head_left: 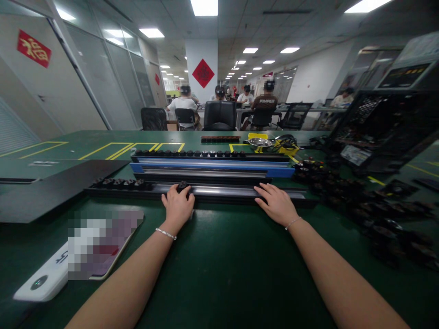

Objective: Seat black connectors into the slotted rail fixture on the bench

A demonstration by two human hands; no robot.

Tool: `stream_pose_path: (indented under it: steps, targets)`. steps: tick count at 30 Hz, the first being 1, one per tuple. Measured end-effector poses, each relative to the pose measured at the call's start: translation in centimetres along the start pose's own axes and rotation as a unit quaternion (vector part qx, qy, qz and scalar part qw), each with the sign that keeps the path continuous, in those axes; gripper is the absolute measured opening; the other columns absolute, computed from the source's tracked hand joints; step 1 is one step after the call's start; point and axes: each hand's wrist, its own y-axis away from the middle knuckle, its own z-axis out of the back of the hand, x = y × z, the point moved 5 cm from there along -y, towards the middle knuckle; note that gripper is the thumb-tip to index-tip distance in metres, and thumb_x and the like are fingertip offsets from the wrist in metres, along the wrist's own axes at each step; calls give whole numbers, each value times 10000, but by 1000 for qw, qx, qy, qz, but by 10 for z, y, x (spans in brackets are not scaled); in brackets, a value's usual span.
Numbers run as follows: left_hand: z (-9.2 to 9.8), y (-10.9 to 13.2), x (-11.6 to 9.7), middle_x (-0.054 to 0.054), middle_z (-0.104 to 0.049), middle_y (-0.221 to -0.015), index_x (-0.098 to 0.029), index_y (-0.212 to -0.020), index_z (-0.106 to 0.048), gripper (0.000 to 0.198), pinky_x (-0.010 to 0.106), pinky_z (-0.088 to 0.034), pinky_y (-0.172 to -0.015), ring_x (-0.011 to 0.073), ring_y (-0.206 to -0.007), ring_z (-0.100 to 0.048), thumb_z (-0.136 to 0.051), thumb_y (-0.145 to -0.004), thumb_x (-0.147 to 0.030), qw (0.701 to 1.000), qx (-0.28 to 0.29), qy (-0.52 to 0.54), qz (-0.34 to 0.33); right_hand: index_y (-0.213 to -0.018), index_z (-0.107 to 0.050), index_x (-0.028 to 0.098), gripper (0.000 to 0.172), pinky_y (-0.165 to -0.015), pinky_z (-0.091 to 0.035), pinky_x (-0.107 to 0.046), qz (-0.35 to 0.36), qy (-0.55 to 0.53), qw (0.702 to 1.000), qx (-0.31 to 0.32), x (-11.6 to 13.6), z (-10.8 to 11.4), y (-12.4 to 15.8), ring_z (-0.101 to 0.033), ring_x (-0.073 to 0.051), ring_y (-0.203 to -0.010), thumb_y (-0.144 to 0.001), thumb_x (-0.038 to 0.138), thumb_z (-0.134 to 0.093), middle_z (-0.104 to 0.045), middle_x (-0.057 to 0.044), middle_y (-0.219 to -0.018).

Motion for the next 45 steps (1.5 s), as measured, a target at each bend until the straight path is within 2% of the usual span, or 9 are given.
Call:
stream_pose_path:
  steps: [9, 45]
  targets:
    - [-2, 2, -4, 142, -452, -1331, -273, -1174, -628, 378, 613, -190, -1078, 288, -1277, -396, -447, -847, -334, 1000, -1, 6, -24, -1325, -507, 281, 515, -988, -380, -447, 4, -2, 1000, -3, -2, -2, 0, -395, -257, -1284, -916, 514, -299, -473, -48, -1399]
    - [-3, 2, -4, 144, -428, -1353, -269, -1192, -615, 395, 610, -180, -1085, 292, -1307, -359, -466, -838, -362, 1000, 12, 9, -25, -1328, -504, 267, 524, -990, -377, -443, 2, 2, 1000, 5, 0, 0, 0, -392, -260, -1288, -921, 512, -282, -469, -51, -1401]
